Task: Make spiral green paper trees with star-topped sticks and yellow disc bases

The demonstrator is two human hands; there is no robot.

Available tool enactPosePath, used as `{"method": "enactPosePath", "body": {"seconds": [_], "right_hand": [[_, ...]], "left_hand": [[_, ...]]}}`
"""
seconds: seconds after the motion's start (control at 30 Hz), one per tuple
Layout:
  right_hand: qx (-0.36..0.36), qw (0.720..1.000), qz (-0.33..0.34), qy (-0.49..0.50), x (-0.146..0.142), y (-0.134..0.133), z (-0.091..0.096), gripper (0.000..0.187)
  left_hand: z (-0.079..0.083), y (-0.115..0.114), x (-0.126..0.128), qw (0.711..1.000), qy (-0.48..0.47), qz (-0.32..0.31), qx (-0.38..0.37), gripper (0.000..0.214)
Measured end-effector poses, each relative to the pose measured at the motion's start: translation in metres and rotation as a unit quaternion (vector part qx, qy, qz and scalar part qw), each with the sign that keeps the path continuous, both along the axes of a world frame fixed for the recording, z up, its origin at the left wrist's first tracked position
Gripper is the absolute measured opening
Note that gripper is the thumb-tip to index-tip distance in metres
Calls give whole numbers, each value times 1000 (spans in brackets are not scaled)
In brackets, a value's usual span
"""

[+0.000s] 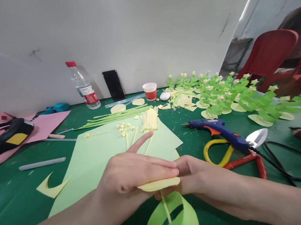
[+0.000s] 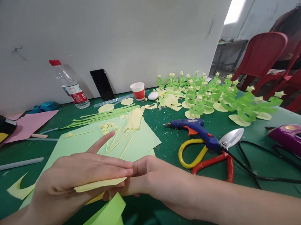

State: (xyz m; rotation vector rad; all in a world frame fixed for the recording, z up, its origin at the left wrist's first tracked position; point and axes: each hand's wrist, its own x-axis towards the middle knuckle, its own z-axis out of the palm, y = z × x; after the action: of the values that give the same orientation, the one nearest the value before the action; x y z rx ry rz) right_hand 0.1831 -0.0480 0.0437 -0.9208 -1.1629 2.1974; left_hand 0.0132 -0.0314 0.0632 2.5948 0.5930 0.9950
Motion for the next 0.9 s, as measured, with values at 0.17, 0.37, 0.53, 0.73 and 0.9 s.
{"method": "enactPosePath", "body": {"seconds": [0.17, 0.37, 0.53, 0.73, 0.9], "right_hand": [[-24, 1000, 0, 17, -1, -2, 4, 2], [-11, 999, 13, 28, -2, 0, 3, 6], [-28, 998, -15, 60, 0, 2, 5, 22], [62, 998, -13, 6, 4, 7, 10, 7], [258, 956, -57, -126, 9, 14, 11, 8]], "left_hand": [[-2, -4, -1, 1000, -13, 1, -22, 14], [-5, -7, -4, 999, -9, -13, -50, 31], [-5, -1, -5, 998, -10, -17, -67, 32], [-4, 2, -5, 999, -19, -23, -26, 39], [3, 3, -7, 999, 18, 41, -17, 31]]}}
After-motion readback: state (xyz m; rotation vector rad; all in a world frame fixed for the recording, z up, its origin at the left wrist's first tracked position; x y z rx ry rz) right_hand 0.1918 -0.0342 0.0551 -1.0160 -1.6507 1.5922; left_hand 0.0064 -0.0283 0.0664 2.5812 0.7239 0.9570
